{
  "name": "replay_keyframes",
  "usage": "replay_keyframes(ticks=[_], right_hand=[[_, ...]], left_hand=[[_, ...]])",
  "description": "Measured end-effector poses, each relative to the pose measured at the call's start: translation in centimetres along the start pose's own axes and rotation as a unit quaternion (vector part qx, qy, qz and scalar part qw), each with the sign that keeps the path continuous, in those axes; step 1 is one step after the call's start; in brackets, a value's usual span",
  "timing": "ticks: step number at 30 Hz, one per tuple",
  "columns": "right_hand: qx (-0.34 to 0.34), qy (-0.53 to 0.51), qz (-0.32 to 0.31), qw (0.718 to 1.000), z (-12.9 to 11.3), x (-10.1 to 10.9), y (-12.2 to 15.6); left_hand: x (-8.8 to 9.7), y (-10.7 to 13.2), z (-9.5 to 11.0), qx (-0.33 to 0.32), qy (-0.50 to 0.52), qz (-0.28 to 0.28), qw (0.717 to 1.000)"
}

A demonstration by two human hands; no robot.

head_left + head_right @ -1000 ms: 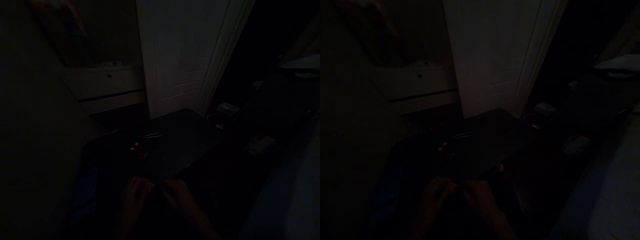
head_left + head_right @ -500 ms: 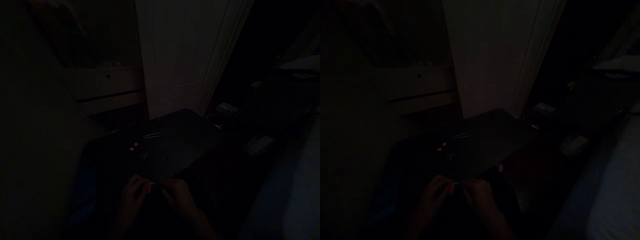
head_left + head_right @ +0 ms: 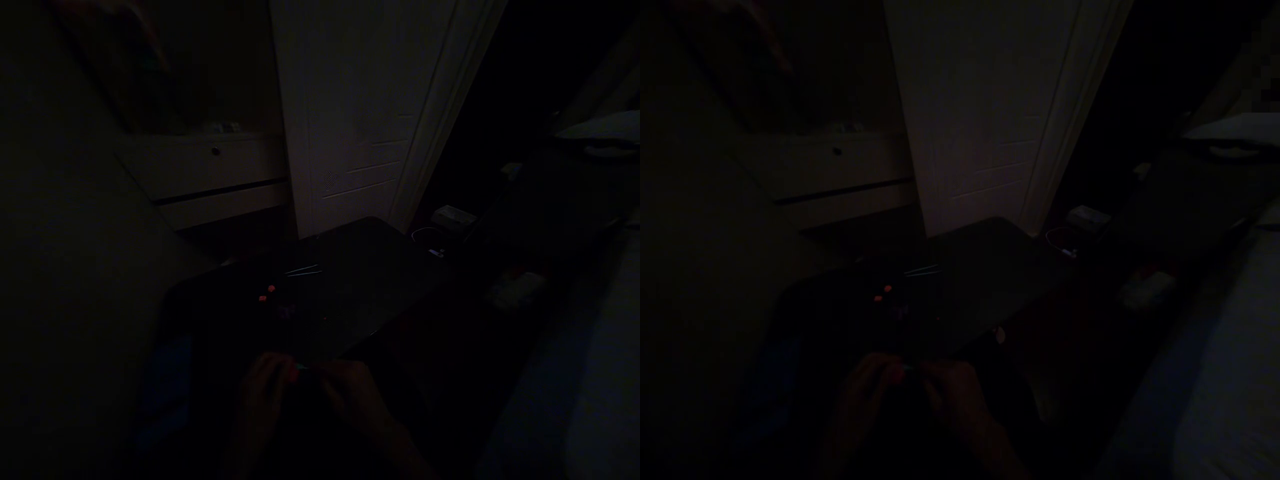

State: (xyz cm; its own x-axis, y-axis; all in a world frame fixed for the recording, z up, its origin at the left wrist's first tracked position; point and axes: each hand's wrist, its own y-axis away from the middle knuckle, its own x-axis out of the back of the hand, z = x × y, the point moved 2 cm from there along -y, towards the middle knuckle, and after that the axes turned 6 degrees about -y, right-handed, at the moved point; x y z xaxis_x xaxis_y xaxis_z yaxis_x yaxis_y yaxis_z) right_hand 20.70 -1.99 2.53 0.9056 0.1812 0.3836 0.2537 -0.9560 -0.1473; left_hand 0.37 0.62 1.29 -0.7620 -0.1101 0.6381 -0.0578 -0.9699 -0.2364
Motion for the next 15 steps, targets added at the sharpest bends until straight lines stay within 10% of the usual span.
replay_keyframes(ticks=[15], right_hand=[[-0.005,-0.061,0.038,0.997,-0.55,-0.92,0.07]], left_hand=[[0.08,0.57,0.45,-0.05,-0.007,0.037,0.998]])
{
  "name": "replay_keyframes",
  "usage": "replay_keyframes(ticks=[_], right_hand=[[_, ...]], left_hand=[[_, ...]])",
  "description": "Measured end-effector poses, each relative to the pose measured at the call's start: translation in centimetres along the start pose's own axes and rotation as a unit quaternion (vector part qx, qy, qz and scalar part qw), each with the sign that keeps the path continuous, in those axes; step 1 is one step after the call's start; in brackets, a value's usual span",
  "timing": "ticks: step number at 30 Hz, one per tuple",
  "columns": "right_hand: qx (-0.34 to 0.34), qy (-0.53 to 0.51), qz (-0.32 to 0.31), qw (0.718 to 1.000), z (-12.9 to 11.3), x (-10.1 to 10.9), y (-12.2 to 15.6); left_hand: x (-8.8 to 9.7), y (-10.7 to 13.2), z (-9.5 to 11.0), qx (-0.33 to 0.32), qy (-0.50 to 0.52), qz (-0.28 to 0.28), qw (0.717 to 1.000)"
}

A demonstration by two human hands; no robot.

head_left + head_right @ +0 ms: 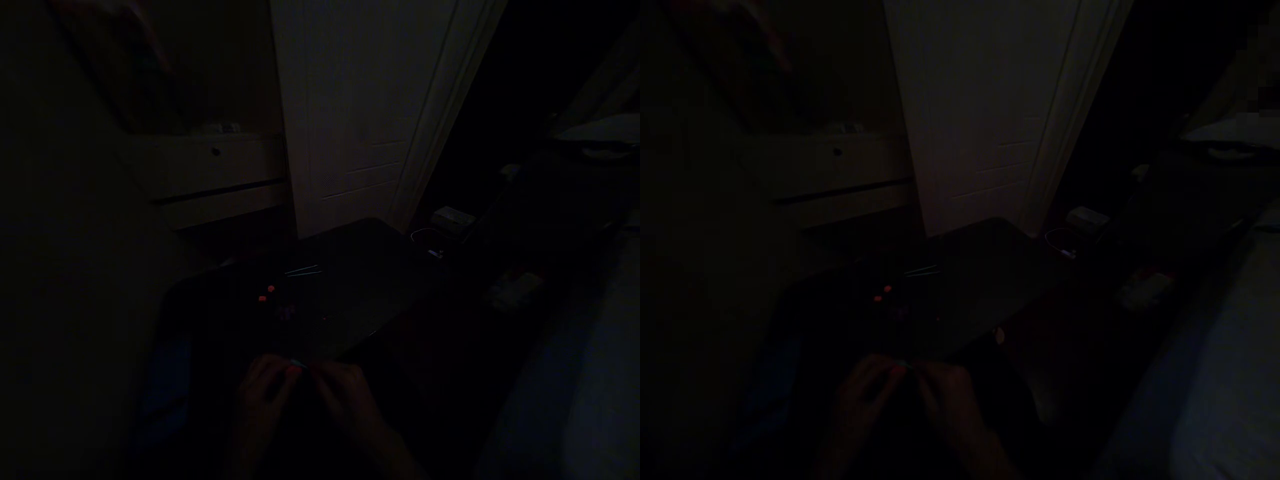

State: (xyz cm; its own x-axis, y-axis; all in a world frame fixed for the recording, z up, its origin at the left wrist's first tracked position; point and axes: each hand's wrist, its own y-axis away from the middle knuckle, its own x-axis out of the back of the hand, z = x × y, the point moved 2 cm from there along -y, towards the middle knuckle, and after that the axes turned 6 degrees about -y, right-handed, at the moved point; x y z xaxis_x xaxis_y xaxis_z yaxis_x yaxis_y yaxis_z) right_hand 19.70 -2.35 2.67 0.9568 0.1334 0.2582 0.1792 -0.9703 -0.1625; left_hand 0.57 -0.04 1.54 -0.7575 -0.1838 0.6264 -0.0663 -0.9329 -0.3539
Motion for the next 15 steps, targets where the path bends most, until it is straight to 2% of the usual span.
replay_keyframes(ticks=[4,10,15], right_hand=[[0.01,0.012,-0.014,1.0,-0.23,0.01,0.24],[0.031,0.109,-0.026,0.993,-0.19,-0.16,0.29],[0.05,0.172,-0.01,0.984,-0.11,-0.45,0.36]], left_hand=[[-0.13,0.16,-0.06,0.005,-0.024,0.014,1.0],[-0.39,0.09,-0.43,-0.01,-0.036,0.012,0.999],[-0.49,0.05,-0.24,-0.018,-0.038,0.024,0.999]])
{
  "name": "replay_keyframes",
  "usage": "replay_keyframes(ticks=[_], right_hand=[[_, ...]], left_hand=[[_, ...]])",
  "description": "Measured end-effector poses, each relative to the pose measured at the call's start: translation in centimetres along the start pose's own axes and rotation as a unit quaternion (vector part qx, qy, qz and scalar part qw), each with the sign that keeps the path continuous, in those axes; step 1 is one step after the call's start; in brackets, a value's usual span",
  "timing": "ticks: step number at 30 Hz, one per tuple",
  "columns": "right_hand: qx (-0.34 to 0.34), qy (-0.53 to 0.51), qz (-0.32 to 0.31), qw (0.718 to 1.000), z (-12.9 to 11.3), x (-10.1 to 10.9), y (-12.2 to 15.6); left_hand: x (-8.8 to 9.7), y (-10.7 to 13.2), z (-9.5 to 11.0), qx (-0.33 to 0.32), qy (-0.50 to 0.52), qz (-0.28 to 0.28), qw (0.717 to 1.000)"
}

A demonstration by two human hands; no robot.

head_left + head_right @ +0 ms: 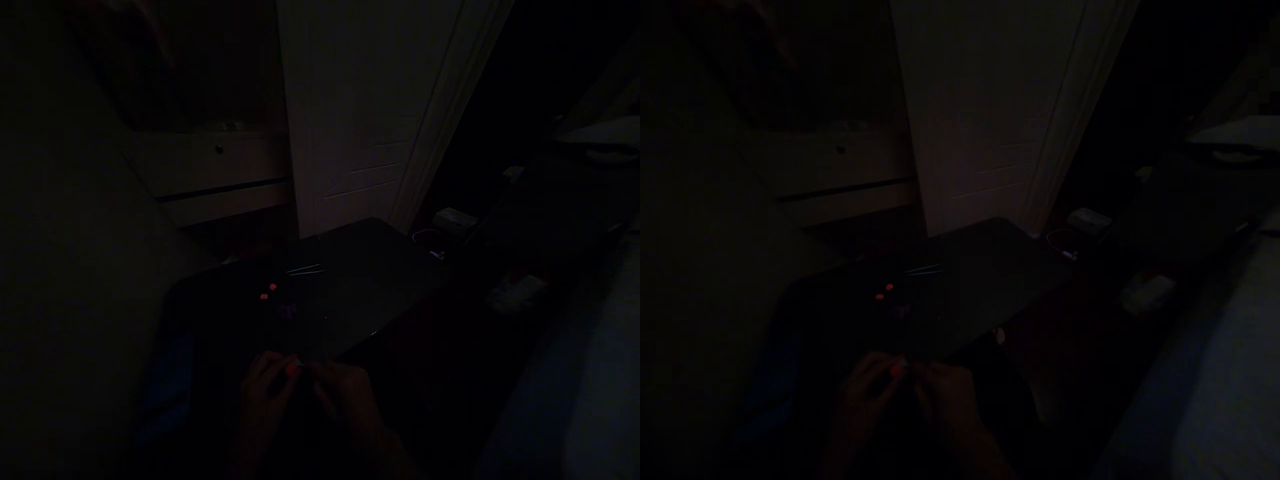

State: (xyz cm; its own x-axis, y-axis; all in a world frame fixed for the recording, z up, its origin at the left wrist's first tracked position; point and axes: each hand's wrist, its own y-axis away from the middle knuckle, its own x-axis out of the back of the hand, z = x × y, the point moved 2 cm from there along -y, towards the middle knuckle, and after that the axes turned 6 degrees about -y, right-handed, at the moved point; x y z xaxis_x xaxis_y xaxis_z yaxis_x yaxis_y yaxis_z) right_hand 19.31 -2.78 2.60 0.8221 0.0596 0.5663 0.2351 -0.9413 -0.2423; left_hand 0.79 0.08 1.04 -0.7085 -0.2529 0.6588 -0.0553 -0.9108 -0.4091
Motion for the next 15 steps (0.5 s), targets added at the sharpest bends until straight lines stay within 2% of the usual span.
replay_keyframes(ticks=[8,11,15], right_hand=[[0.004,0.069,0.026,0.997,0.37,-0.49,-0.02],[-0.005,0.025,0.052,0.998,0.69,-0.18,-0.03],[-0.026,-0.088,0.072,0.993,0.86,0.11,-0.12]], left_hand=[[0.15,-0.04,0.38,-0.003,0.001,0.012,1.0],[0.08,0.0,0.21,-0.005,0.0,0.012,1.0],[-0.19,0.13,-0.02,-0.006,-0.01,0.009,1.0]])
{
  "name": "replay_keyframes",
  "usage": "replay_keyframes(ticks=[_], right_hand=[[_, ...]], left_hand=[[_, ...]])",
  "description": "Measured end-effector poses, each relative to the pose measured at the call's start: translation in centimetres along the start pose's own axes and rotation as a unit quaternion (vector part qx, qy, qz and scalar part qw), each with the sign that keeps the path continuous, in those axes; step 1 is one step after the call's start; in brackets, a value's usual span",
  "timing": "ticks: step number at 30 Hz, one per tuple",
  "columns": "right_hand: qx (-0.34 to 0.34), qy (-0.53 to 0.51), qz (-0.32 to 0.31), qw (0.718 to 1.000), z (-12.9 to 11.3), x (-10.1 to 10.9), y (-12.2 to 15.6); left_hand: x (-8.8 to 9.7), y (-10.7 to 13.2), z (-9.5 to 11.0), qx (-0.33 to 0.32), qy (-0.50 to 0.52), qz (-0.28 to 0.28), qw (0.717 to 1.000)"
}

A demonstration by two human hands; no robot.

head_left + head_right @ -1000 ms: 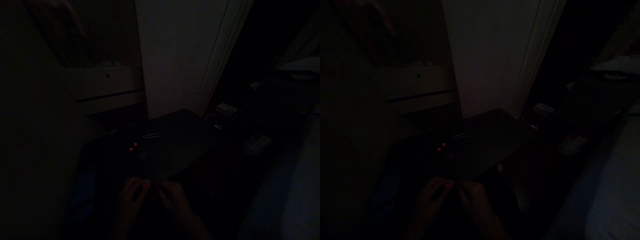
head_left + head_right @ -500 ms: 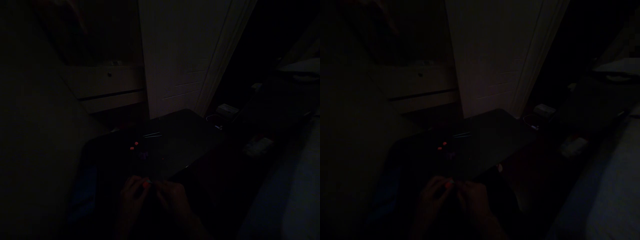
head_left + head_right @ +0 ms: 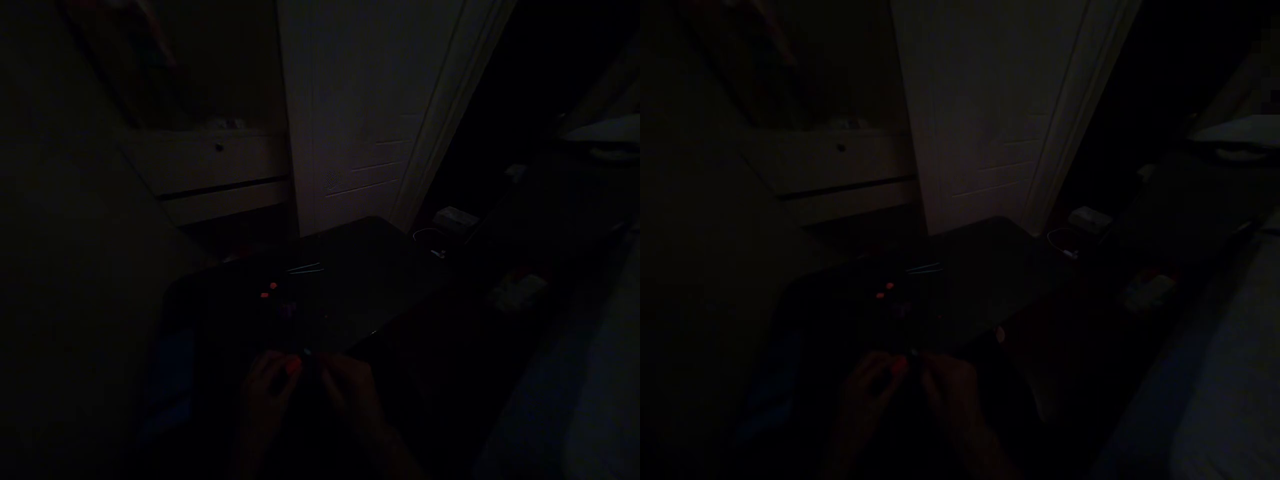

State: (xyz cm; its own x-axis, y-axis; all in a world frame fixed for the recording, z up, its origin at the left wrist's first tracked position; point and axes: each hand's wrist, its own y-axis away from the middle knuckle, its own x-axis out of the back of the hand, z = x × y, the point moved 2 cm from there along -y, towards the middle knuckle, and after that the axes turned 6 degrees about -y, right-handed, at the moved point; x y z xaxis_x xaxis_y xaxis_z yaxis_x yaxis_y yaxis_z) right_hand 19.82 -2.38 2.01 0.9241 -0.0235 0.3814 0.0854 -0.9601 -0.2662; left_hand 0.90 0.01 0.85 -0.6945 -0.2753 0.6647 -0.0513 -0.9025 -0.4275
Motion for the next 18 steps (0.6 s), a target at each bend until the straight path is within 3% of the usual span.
replay_keyframes(ticks=[7,14,18], right_hand=[[-0.085,-0.167,-0.002,0.982,0.69,-0.42,-0.53],[-0.099,-0.202,0.003,0.974,0.5,-0.76,-0.26],[-0.092,-0.208,-0.033,0.973,-0.06,-0.47,-0.23]], left_hand=[[0.02,0.01,-0.07,0.005,-0.01,-0.003,1.0],[0.14,-0.03,0.05,0.013,-0.003,-0.009,1.0],[0.05,0.02,0.12,0.007,-0.002,0.001,1.0]])
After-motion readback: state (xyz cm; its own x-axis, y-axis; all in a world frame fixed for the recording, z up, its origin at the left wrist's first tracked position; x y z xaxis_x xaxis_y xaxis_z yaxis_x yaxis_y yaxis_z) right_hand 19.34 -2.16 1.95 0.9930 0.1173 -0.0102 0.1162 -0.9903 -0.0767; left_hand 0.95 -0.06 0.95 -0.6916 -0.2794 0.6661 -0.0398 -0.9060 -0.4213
